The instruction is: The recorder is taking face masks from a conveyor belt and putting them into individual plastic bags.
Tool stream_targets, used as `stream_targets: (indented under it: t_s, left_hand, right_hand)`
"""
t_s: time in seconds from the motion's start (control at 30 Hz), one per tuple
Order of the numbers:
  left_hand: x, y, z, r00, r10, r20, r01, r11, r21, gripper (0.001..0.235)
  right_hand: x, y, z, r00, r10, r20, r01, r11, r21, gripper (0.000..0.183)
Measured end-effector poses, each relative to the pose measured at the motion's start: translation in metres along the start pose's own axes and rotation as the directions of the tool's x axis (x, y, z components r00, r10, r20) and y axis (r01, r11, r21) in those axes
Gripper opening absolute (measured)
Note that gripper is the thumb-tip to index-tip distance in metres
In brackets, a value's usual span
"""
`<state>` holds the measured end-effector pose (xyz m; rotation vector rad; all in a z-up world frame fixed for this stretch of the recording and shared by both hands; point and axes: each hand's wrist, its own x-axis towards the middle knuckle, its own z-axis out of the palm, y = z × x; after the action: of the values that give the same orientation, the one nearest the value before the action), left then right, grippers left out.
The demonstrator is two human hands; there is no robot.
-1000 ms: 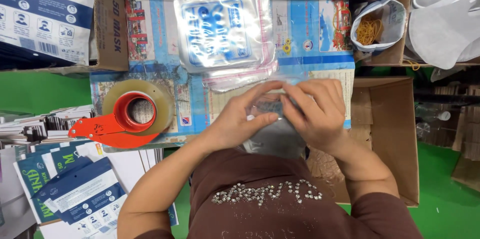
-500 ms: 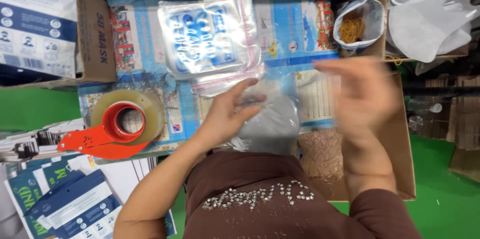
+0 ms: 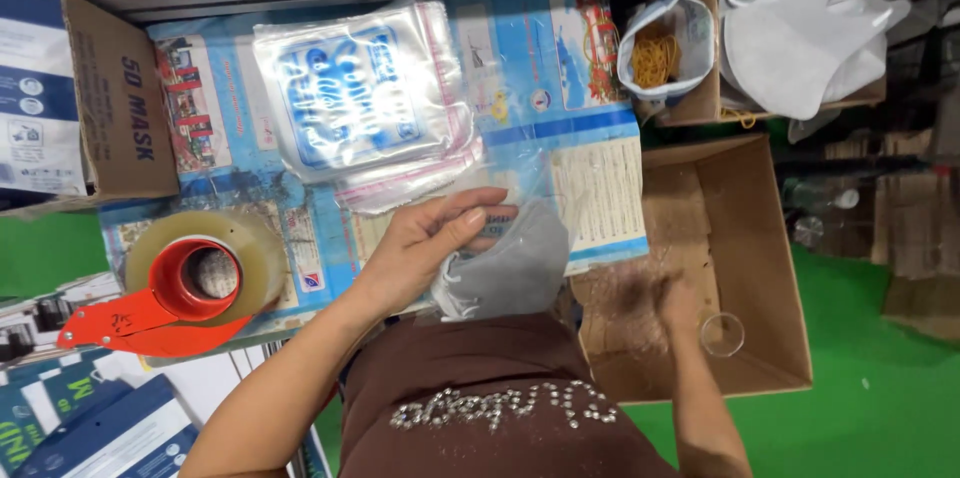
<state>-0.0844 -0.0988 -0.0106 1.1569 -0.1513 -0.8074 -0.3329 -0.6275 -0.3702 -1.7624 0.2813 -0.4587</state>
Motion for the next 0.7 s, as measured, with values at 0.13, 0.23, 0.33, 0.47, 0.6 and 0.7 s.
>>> stream_targets:
  t_s: [0.13, 0.23, 0.33, 0.47, 0.6, 0.7]
  left_hand:
    - [-0.001, 0.003, 0.012, 1.0, 0.022, 0.019, -0.023, 0.999, 0.027, 0.048]
    - [-0.005, 0.008, 0.017, 1.0, -0.011, 0.0, 0.011, 1.0, -0.026, 0.049]
    - [-0.016, 0.005, 0.025, 0.999, -0.015, 0.031, 0.017, 0.999, -0.047, 0.047]
    - [-0.029, 0.013, 0.022, 0.998, -0.052, 0.028, 0.053, 0.998, -0.036, 0.048]
    - [-0.048, 0.02, 0.004, 0.997, -0.037, 0.071, 0.036, 0.999, 0.023, 0.047]
    - [-0.055, -0.008, -0.021, 0.996, 0.031, 0.084, -0.047, 0.979, 0.197, 0.036]
  right_hand:
    - [0.053, -0.155, 0.047, 0.994, 0.035, -0.102, -0.082, 0.86, -0.503, 0.009]
    - [0.093, -0.301, 0.119, 0.99, -0.003, -0.143, -0.098, 0.716, -0.691, 0.009]
    - [0.095, -0.367, 0.166, 0.945, 0.243, 0.219, -0.239, 0.97, -0.041, 0.022]
    - [0.113, -0.379, 0.223, 0.723, 0.385, 0.573, -0.506, 0.86, 0.061, 0.035]
    - [0.1, -0.351, 0.235, 0.72, 0.235, 0.653, -0.499, 0.829, 0.252, 0.018]
    - [0.09, -0.32, 0.232, 0.663, 0.174, 0.728, -0.643, 0.629, 0.436, 0.012]
